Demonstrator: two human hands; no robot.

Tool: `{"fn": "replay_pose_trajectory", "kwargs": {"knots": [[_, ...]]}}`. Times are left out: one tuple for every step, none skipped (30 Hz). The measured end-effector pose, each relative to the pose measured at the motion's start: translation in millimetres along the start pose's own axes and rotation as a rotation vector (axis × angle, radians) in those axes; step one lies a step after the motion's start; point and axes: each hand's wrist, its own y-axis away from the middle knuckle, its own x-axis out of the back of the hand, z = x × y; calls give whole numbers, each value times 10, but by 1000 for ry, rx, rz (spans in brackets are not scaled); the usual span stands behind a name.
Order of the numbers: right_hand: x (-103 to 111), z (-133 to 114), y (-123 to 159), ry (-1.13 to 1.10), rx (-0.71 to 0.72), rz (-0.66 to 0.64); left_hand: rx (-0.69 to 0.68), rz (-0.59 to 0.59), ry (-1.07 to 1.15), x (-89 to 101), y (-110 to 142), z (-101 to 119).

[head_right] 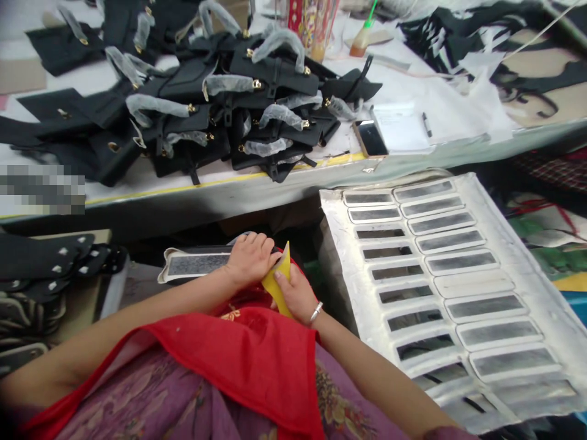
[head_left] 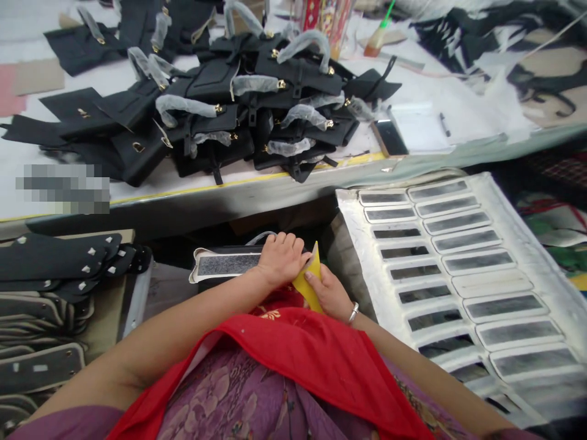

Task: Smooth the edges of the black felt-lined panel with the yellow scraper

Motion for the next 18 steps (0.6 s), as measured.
{"fn": "replay_pose_trajectory", "kwargs": {"knots": [[-6, -39, 25, -26, -1, -11, 10, -8, 13, 16, 11, -32], [0, -79, 54, -43, 2, -12, 24, -25, 37, 39, 31, -81], [23, -120, 87, -59, 3, 2, 42, -47, 77, 66, 59, -146], [61, -160, 122, -83, 0, 32, 62, -66, 129, 95, 97, -223], [114, -200, 157, -136, 2, 83, 82, -80, 187, 122, 144, -306], [174, -238, 190, -210, 14, 148, 102, -86, 237, 142, 196, -386], [237, -277, 216, -296, 38, 216, 111, -85, 270, 154, 251, -458], [293, -315, 234, -379, 66, 267, 110, -77, 283, 156, 305, -515], [335, -355, 241, -461, 92, 296, 96, -65, 280, 150, 354, -553], [358, -396, 234, -540, 112, 305, 72, -55, 268, 137, 396, -570], [360, -438, 212, -613, 125, 300, 39, -46, 255, 121, 429, -568], [340, -479, 176, -679, 135, 287, 6, -37, 247, 103, 452, -551], [301, -518, 126, -745, 149, 285, -25, -31, 242, 87, 465, -523], [250, -554, 64, -794, 174, 297, -49, -30, 238, 73, 468, -490], [191, -585, -7, -815, 215, 325, -67, -33, 232, 63, 464, -457], [132, -610, -84, -804, 270, 367, -83, -36, 224, 56, 456, -428], [76, -631, -164, -774, 335, 415, -96, -38, 214, 50, 445, -405], [27, -647, -243, -729, 405, 457, -108, -37, 205, 46, 434, -390]]}}
